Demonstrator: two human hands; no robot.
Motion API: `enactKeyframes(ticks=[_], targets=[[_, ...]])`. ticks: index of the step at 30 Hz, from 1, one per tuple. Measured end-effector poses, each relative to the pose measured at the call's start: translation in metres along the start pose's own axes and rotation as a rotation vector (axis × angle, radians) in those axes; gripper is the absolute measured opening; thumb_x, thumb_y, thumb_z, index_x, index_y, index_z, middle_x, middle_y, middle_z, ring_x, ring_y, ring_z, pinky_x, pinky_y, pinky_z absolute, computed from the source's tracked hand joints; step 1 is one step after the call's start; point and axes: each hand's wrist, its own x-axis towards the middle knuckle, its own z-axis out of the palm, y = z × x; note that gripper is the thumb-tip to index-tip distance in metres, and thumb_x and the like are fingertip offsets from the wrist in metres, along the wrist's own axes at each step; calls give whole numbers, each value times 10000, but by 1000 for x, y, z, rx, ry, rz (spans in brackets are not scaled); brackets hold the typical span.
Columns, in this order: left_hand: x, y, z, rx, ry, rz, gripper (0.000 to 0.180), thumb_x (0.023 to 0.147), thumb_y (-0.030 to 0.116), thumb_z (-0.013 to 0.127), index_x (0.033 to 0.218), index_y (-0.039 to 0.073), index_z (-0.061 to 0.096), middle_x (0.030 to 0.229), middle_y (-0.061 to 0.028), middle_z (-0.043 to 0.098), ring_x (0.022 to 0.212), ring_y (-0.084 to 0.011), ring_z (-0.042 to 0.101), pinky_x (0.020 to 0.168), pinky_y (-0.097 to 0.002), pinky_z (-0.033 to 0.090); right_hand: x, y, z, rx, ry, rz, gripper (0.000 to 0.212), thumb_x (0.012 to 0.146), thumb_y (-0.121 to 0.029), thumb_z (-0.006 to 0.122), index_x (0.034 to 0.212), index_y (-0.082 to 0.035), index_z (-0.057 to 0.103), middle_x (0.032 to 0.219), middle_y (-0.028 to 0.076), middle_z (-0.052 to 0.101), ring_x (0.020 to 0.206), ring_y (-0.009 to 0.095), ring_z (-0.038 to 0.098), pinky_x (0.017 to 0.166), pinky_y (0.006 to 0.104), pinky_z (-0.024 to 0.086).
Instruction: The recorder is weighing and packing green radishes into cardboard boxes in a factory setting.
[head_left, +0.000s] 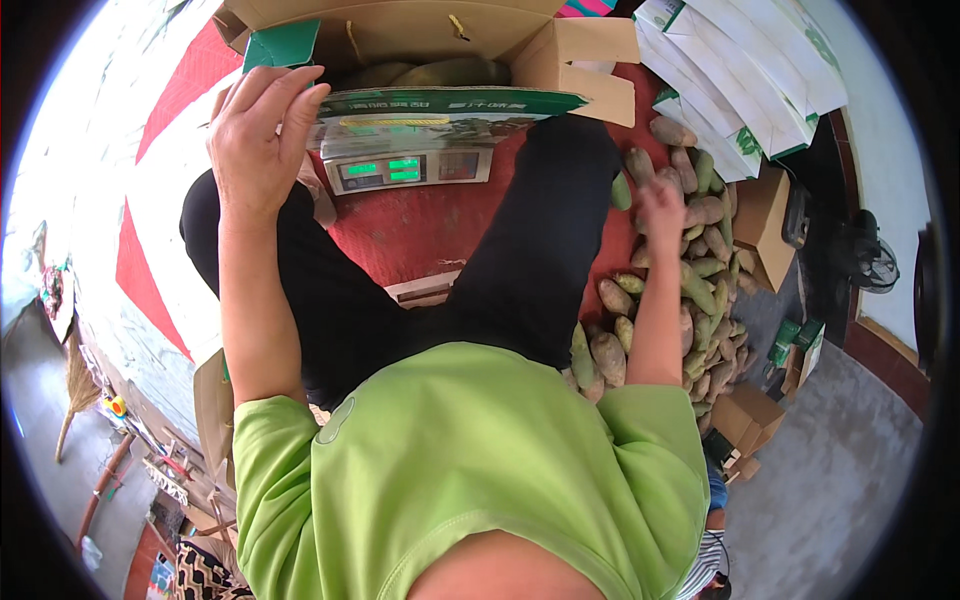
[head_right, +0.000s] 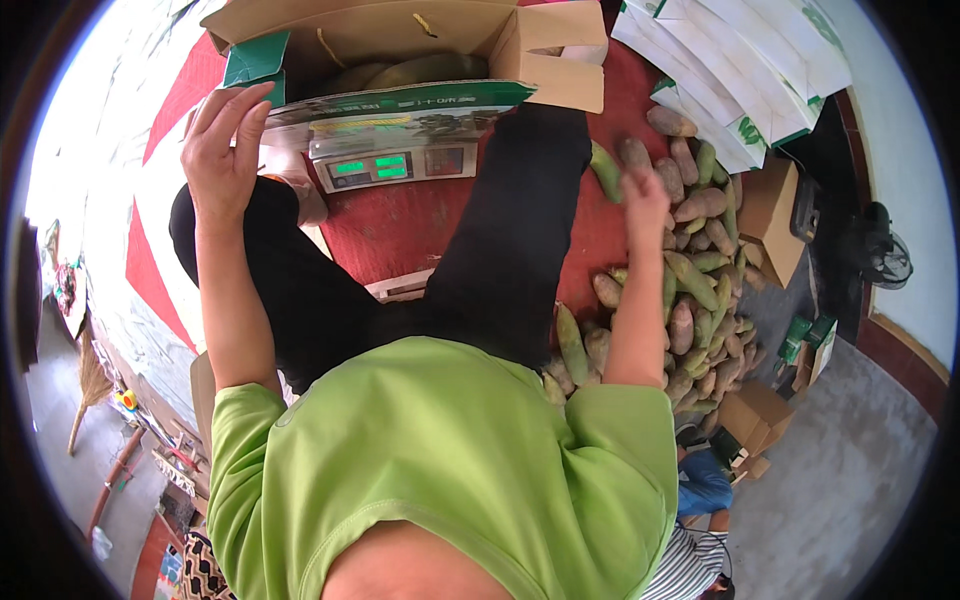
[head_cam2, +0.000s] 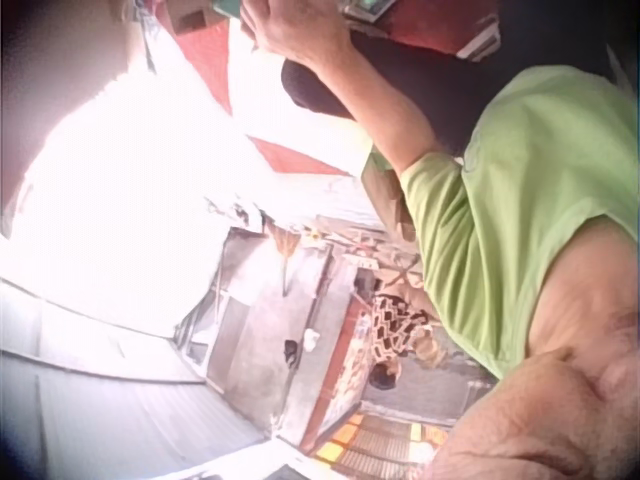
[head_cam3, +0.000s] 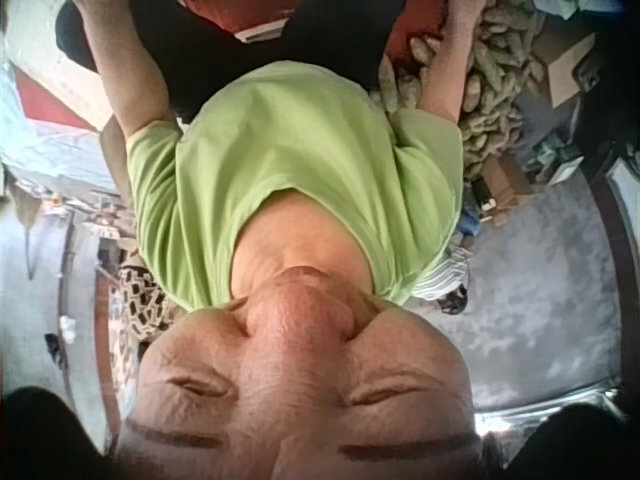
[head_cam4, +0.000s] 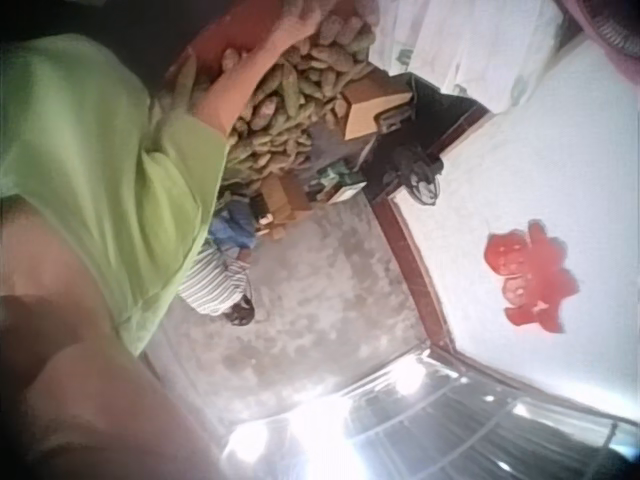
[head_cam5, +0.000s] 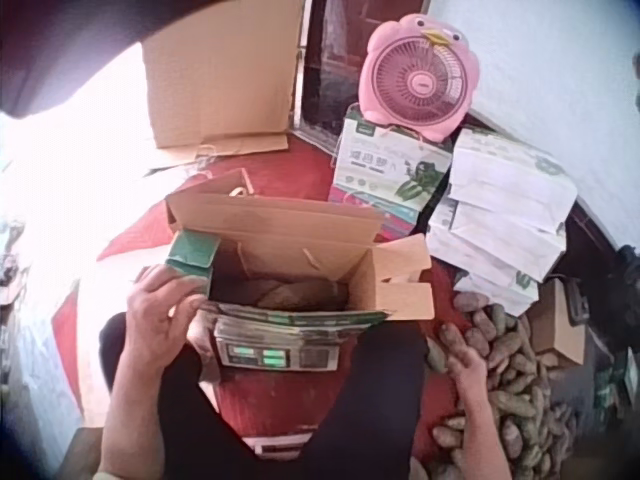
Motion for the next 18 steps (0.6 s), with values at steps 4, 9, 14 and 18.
enactKeyframes(ticks=[4,9,14,18], targets=[[1,0,6,3,15,16,163,840,226,681,926,92,714,816,-30,640,755,-222,612,741,-328,474,-70,166,30,486,-171,277,161,797,-43,673,956,-22,677,914,43,670,822,161,638,689,279,503],[0,1,5,-4,-8,-18,152,843,205,680,929,87,718,815,-37,639,762,-223,612,735,-323,472,-148,250,81,469,-325,249,139,795,-81,656,925,-37,675,924,62,668,829,188,644,685,305,508],[5,7,10,-22,-18,-22,124,847,137,673,944,73,717,817,-65,637,760,-233,610,730,-325,471,-191,329,118,431,-469,204,124,793,-127,634,887,-56,673,936,85,666,838,222,650,679,337,515],[0,-10,22,-113,-47,-17,145,869,17,626,986,25,711,886,-104,667,818,-214,624,777,-312,477,-194,376,135,349,-425,220,125,792,-165,617,856,-72,670,946,103,664,844,249,655,675,363,520]])
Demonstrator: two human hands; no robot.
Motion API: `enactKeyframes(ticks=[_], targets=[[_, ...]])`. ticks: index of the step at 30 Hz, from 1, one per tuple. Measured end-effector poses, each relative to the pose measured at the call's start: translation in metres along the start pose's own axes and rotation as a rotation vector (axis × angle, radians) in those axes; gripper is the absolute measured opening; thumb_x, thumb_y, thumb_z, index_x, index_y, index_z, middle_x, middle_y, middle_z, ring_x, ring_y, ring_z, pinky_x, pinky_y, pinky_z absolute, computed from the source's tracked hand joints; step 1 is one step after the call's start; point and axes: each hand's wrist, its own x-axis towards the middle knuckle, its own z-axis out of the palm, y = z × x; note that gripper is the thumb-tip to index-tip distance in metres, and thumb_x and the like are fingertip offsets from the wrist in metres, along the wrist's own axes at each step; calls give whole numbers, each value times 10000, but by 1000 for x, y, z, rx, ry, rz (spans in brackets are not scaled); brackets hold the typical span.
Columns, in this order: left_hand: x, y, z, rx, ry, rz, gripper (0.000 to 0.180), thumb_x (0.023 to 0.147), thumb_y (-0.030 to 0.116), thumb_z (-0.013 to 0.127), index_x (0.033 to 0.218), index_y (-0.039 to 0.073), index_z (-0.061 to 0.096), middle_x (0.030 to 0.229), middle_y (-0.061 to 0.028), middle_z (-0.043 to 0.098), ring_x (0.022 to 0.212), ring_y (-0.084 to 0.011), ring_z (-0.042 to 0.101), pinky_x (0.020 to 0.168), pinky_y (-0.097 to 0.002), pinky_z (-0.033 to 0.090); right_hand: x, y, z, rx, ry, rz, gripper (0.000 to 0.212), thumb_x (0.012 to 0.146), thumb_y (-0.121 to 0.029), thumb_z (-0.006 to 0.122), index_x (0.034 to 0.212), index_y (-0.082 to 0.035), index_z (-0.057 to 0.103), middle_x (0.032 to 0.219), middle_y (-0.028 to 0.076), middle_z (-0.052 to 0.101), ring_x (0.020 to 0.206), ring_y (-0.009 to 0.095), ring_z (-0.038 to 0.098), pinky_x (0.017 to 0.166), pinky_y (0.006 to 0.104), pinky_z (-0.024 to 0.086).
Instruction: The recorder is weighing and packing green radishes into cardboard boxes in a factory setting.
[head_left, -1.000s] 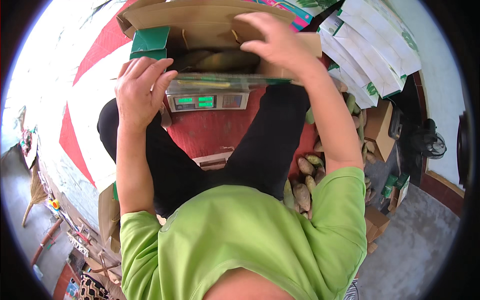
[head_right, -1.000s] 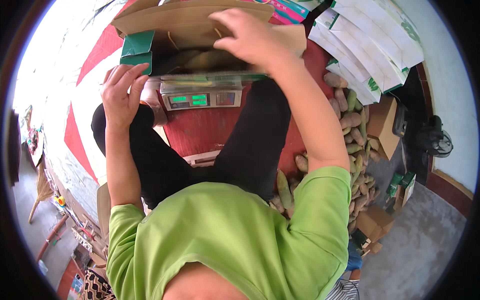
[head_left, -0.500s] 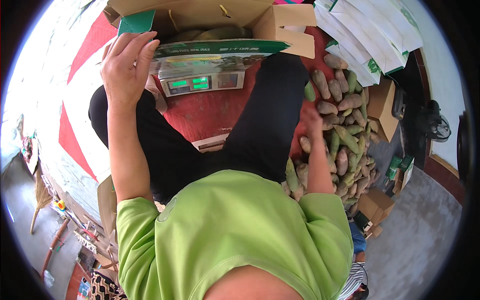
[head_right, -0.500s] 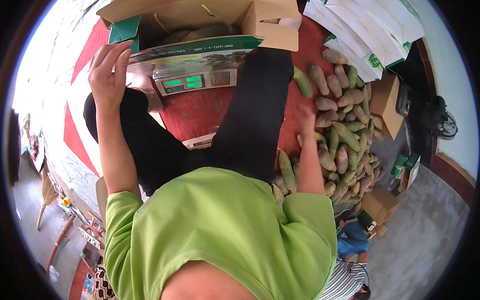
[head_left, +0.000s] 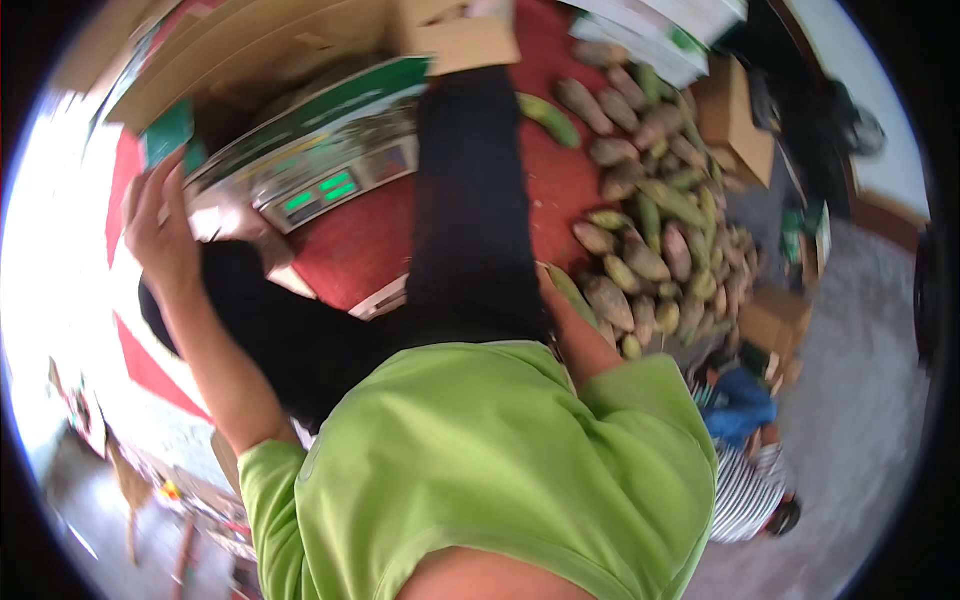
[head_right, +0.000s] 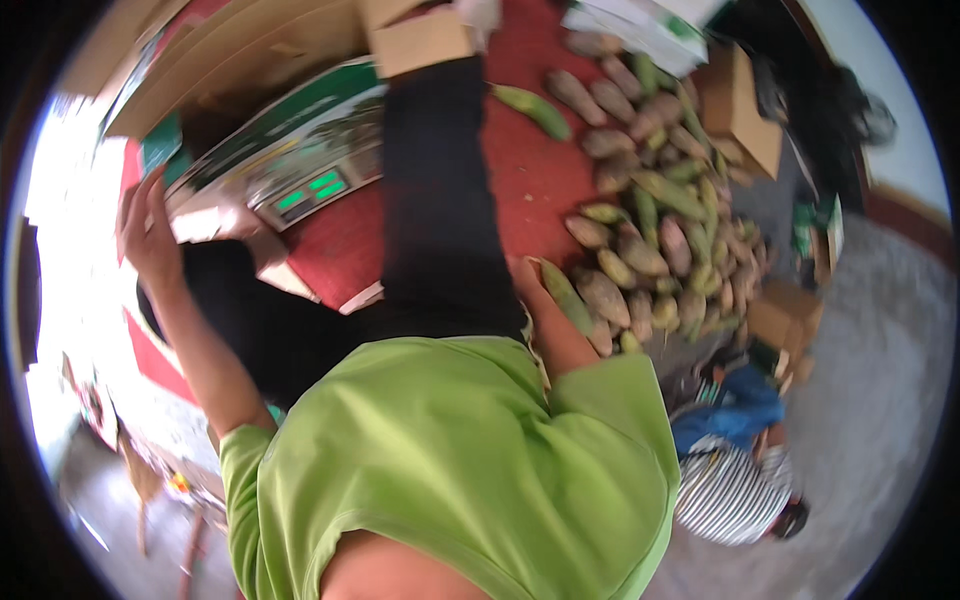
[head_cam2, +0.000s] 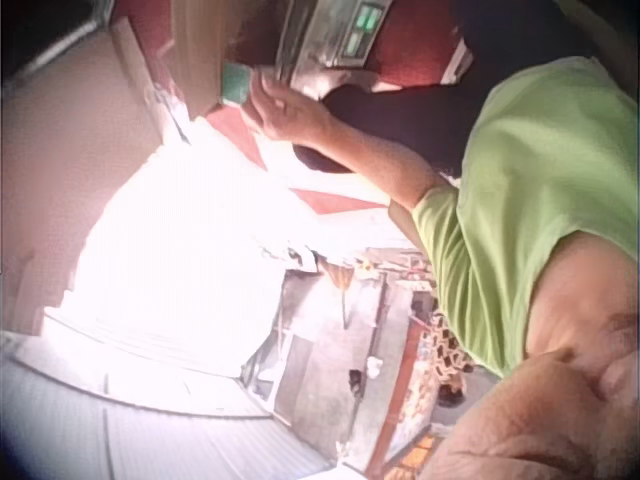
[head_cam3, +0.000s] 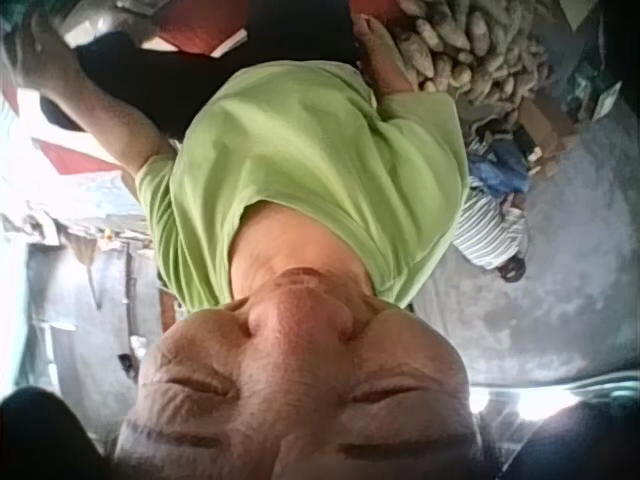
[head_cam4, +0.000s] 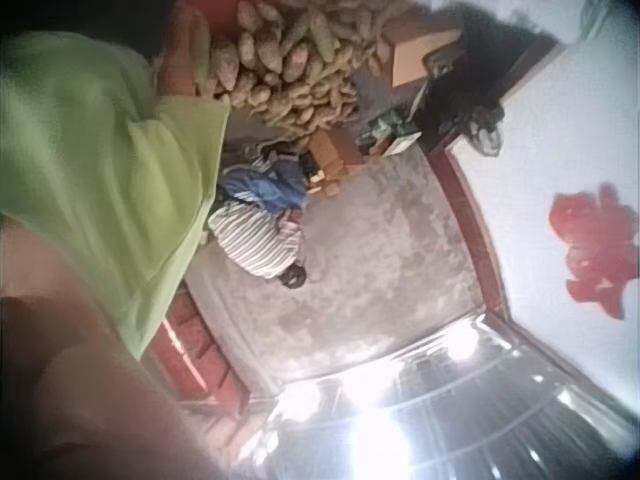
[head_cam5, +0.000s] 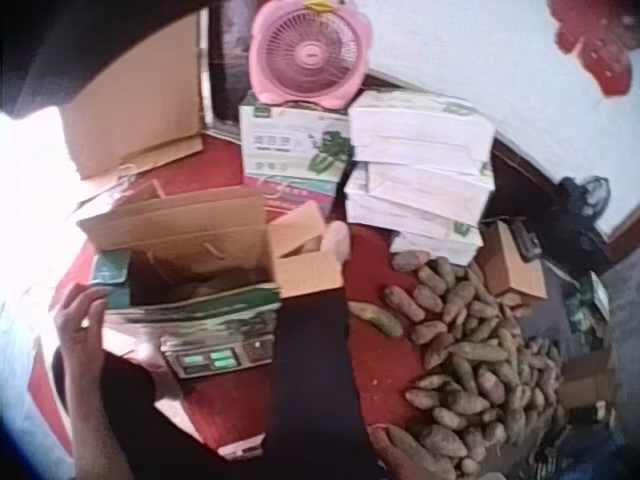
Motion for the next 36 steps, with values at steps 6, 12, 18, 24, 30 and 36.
enactKeyframes(ticks=[6,12,18,24,30,36], targets=[[-11,-18,-18,100,-34,6,175,948,33,546,1030,-20,692,936,-98,677,836,-183,647,744,-282,527,-26,-150,44,-1323,-271,-162,311,792,-378,585,880,-98,689,900,142,666,834,321,664,730,421,531],[-6,-23,-6,89,-68,77,199,968,83,535,1044,-7,697,936,-86,671,836,-166,643,738,-273,535,-54,-136,48,-755,-74,239,390,764,-428,570,932,-101,699,972,198,673,957,334,655,816,436,518],[-4,-28,-2,139,-114,69,238,985,148,520,1057,8,699,952,-86,666,858,-172,646,755,-272,549,-90,-95,47,-606,17,390,331,759,-366,596,917,-99,712,952,172,681,944,330,654,838,414,510],[-6,-26,-8,159,-81,44,245,990,155,513,1050,16,706,961,-96,674,893,-176,649,763,-275,540,-150,-99,3,-327,437,533,225,747,-197,637,912,-60,705,840,126,681,709,256,673,681,362,540],[-6,-19,-7,218,-78,40,247,986,155,525,1043,-11,698,964,-104,669,902,-185,645,795,-287,534,-183,-101,-50,-776,822,818,427,722,-257,716,1118,-115,640,1236,181,582,1162,337,538,967,434,442],[-9,-24,3,52,-39,35,191,964,41,521,1026,-42,681,954,-128,663,854,-192,633,749,-287,526,-200,-74,-70,-793,488,985,899,638,-333,789,1406,-127,367,1356,178,482,1300,321,426,1057,420,386]])
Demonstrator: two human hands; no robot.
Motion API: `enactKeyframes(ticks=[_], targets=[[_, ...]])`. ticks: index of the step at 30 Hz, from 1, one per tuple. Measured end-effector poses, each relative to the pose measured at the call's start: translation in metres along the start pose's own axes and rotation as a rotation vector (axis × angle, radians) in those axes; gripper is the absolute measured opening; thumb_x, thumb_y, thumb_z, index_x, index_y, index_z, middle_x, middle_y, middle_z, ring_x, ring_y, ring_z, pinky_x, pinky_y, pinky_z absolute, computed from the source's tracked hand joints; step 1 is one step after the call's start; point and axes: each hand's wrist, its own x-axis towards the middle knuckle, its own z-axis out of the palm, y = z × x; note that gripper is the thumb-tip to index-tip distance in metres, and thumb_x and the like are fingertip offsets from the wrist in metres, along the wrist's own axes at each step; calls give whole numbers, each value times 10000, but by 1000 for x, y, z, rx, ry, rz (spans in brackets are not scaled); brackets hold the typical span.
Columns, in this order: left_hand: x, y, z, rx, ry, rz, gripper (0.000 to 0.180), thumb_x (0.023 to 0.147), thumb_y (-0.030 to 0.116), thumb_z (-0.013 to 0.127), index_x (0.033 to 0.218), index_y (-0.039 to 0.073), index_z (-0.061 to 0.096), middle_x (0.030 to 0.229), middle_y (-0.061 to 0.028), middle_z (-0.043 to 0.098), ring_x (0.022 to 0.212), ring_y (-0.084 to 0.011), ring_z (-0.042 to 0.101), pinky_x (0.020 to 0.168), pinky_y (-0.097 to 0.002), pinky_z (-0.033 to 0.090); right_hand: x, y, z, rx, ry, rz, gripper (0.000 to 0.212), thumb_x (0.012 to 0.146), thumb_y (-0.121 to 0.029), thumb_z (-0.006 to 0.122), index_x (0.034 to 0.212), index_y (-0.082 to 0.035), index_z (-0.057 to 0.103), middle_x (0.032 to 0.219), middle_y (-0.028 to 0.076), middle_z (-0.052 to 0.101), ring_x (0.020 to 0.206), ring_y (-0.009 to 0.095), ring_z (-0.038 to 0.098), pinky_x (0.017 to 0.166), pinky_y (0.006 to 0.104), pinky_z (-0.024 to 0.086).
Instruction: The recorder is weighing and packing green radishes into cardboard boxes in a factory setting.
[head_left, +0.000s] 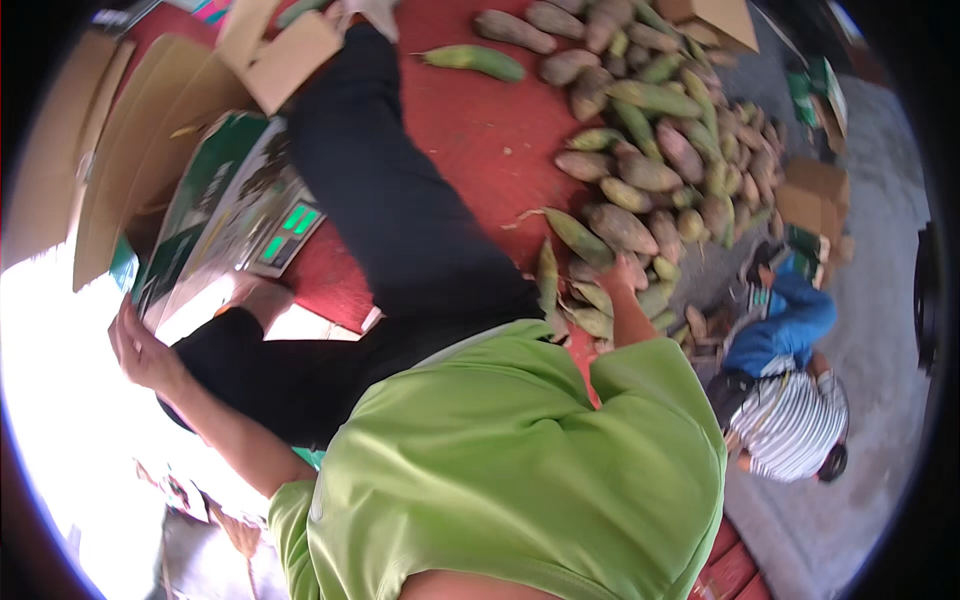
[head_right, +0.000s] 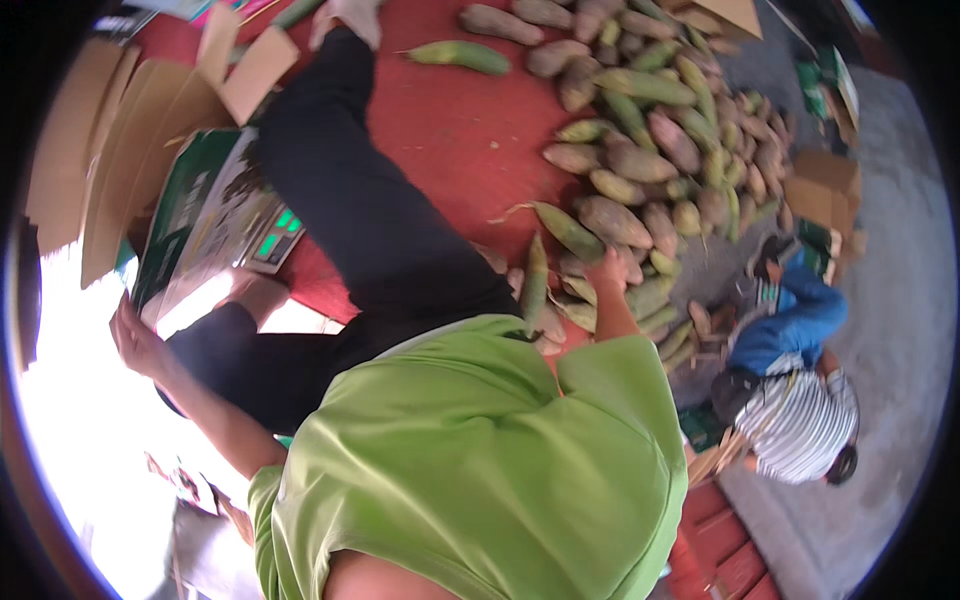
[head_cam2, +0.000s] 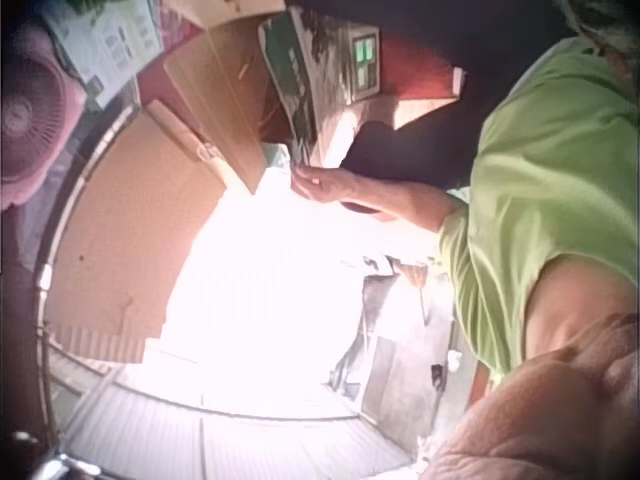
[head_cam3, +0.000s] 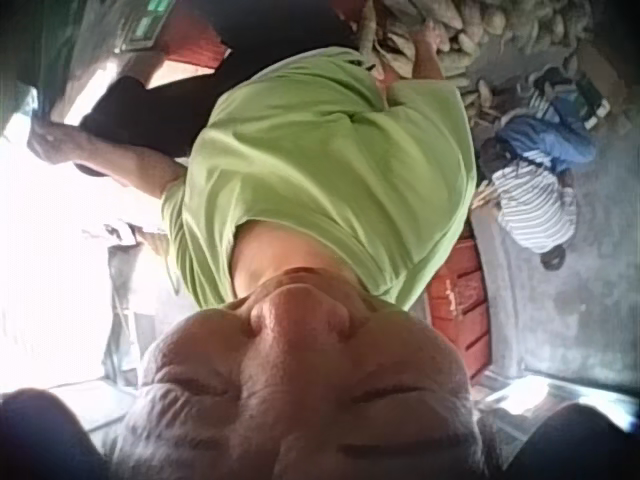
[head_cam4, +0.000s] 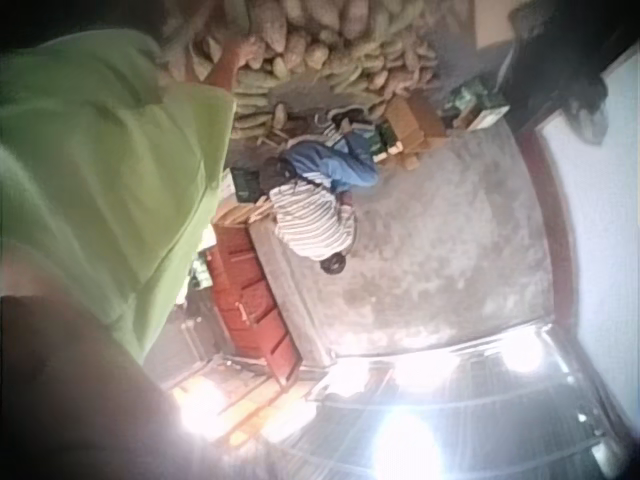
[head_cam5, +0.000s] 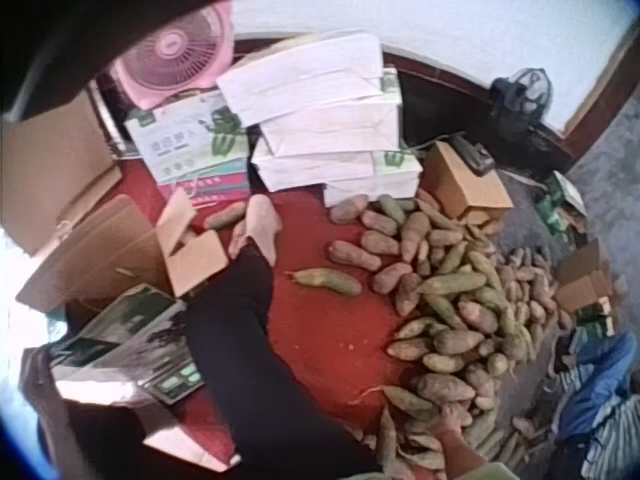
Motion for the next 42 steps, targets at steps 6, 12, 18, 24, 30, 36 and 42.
enactKeyframes(ticks=[6,12,18,24,30,36,42], targets=[[0,22,-1,109,16,-11,137,897,52,607,983,4,702,881,-111,658,822,-221,629,752,-316,496,-8,-18,-1,-7,86,12,797,576,-303,843,1271,-109,504,1231,210,558,1167,372,517,996,426,430],[6,44,-12,124,-11,47,132,815,49,667,937,20,709,842,-103,631,812,-255,601,766,-349,469,-13,-25,6,-105,0,-183,704,585,-320,845,1161,-41,551,1113,194,639,1039,366,617,878,453,507],[11,51,-19,84,-48,122,170,761,112,695,903,19,699,816,-95,617,810,-274,602,784,-369,453,-13,-23,12,114,-113,-273,617,592,-324,849,1073,-31,597,970,138,679,899,287,654,765,416,502],[13,52,-23,73,-43,172,207,734,164,715,888,27,697,791,-69,613,765,-253,603,751,-372,464,-19,-39,-31,792,-608,85,325,809,-237,733,1088,-119,615,866,-18,633,729,142,591,616,364,447],[17,50,-24,33,-20,157,226,715,192,733,877,39,695,791,-47,612,750,-231,594,729,-354,463,-77,-147,-157,1056,-370,-427,332,831,-155,682,1135,-48,607,923,-16,615,784,95,539,650,235,398],[15,46,-23,24,-19,137,215,722,191,734,880,51,695,797,-34,605,748,-220,592,739,-352,460,-155,-260,-317,875,-108,-980,430,779,7,629,1205,24,568,1073,36,619,988,135,559,904,271,427],[14,46,-24,9,-24,142,181,745,188,731,870,62,695,804,-32,610,752,-220,594,736,-353,459,-223,-343,-413,518,81,-1445,541,715,-58,723,1222,35,557,1038,46,580,964,147,551,870,294,443]])
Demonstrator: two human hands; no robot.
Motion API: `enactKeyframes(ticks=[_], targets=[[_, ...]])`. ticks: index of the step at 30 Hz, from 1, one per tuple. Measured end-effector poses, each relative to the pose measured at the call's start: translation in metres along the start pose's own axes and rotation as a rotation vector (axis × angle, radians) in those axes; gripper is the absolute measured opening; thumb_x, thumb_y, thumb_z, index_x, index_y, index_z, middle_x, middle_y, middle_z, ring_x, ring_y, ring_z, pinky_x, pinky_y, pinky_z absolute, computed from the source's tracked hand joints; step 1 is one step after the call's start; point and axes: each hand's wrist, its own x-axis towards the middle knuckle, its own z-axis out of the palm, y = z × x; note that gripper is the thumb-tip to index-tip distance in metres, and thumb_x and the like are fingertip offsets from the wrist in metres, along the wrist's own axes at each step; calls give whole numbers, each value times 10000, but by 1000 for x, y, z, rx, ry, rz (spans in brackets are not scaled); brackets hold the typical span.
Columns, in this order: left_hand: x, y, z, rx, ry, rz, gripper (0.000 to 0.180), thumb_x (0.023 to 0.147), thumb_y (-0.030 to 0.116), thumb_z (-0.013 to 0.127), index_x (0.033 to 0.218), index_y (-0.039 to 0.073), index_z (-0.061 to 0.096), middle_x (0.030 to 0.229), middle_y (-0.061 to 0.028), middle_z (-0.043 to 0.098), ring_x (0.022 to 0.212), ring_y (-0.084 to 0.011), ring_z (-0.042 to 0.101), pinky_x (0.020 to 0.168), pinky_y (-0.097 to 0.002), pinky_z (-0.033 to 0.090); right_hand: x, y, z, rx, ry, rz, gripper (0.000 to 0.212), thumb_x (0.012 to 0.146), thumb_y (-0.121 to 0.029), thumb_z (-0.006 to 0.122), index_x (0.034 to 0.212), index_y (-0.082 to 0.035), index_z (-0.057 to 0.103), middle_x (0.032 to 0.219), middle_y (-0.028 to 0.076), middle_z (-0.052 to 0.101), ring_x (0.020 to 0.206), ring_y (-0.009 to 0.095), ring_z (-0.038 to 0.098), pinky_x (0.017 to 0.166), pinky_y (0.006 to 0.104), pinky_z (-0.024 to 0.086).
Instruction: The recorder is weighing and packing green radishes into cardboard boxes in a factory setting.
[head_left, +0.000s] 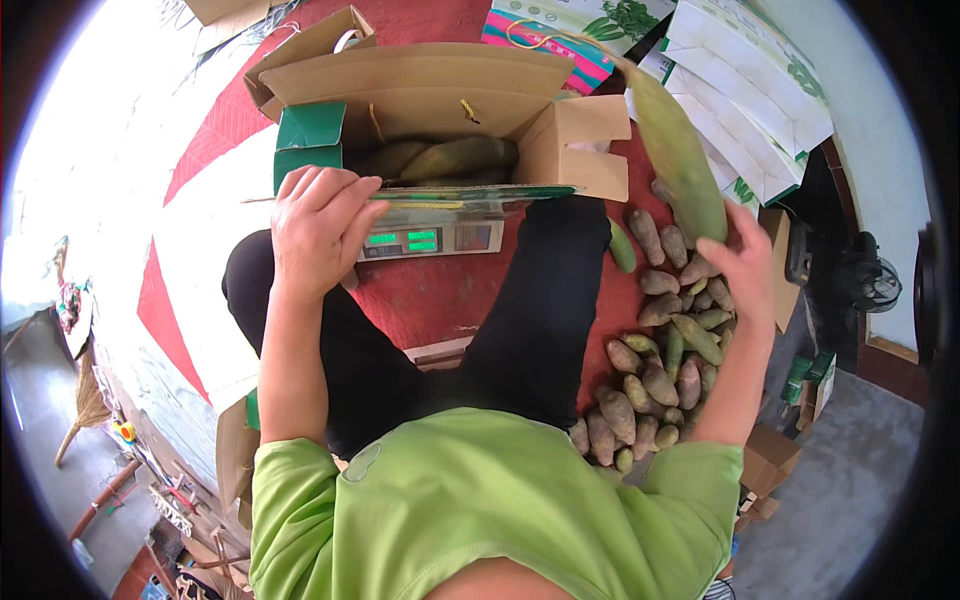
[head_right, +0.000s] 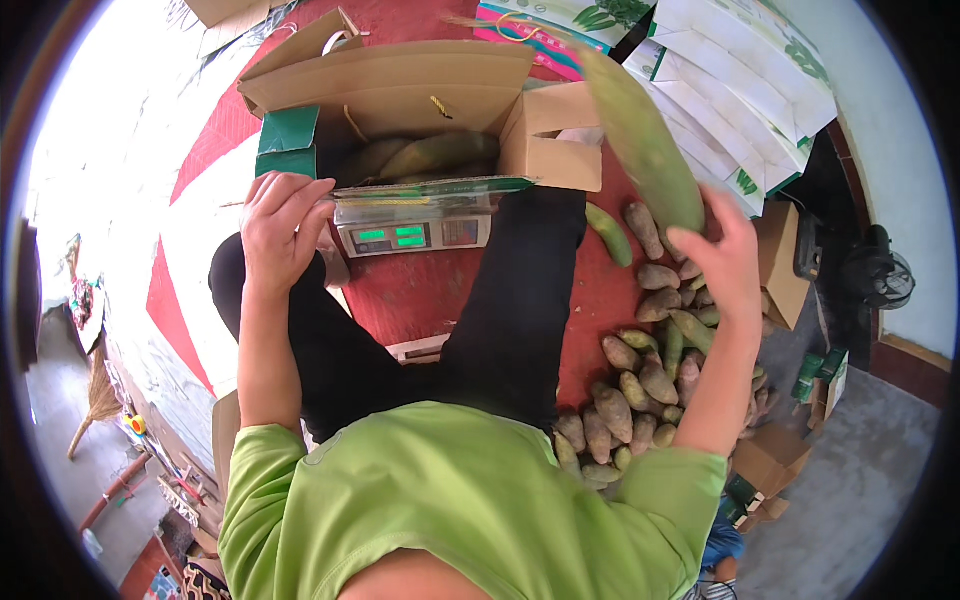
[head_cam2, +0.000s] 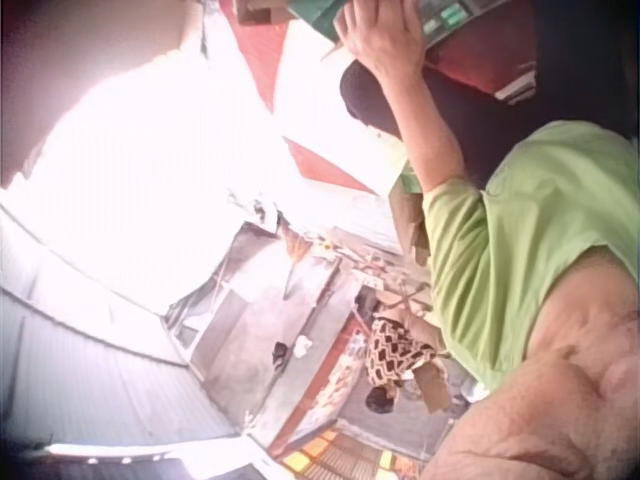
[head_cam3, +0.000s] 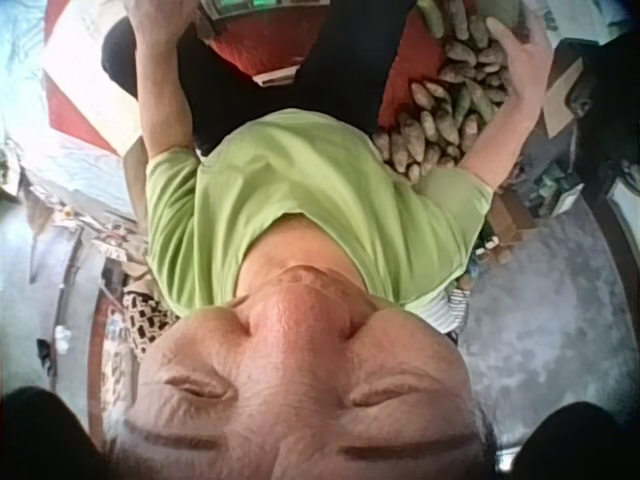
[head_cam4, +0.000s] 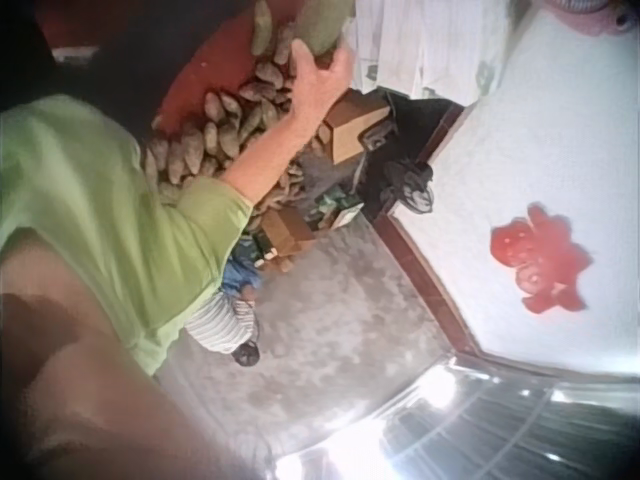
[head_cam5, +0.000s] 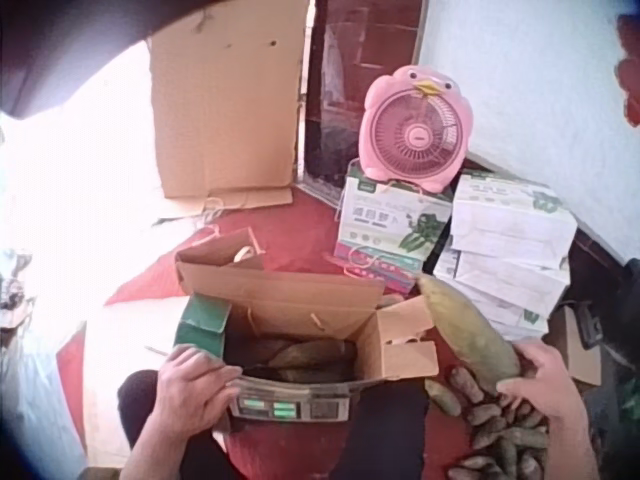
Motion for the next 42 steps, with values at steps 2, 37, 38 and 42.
enactKeyframes(ticks=[2,37,38,42], targets=[[-1,-1,0,4,16,13,177,748,187,733,868,62,695,806,-35,612,744,-221,595,732,-353,459,30,-33,13,-147,-101,-139,534,699,-105,734,1191,30,580,993,59,575,927,168,550,838,304,448],[-3,-11,8,20,120,-66,148,790,202,711,864,74,717,803,-19,638,783,-205,617,737,-340,485,-272,398,207,-1134,-837,60,152,798,-215,631,866,-87,674,849,95,681,806,260,667,666,366,517],[-6,-14,6,16,127,-75,148,790,202,711,864,74,717,803,-19,638,783,-205,617,737,-340,485,-283,415,215,-1129,-857,215,165,804,-223,622,875,-85,677,834,109,682,795,263,671,675,372,520],[-6,-10,5,44,103,-76,147,799,197,706,874,71,716,812,-25,645,787,-206,619,734,-339,476,-267,344,239,-102,-275,460,170,798,-240,628,880,-101,681,805,129,677,795,279,682,680,394,524]])
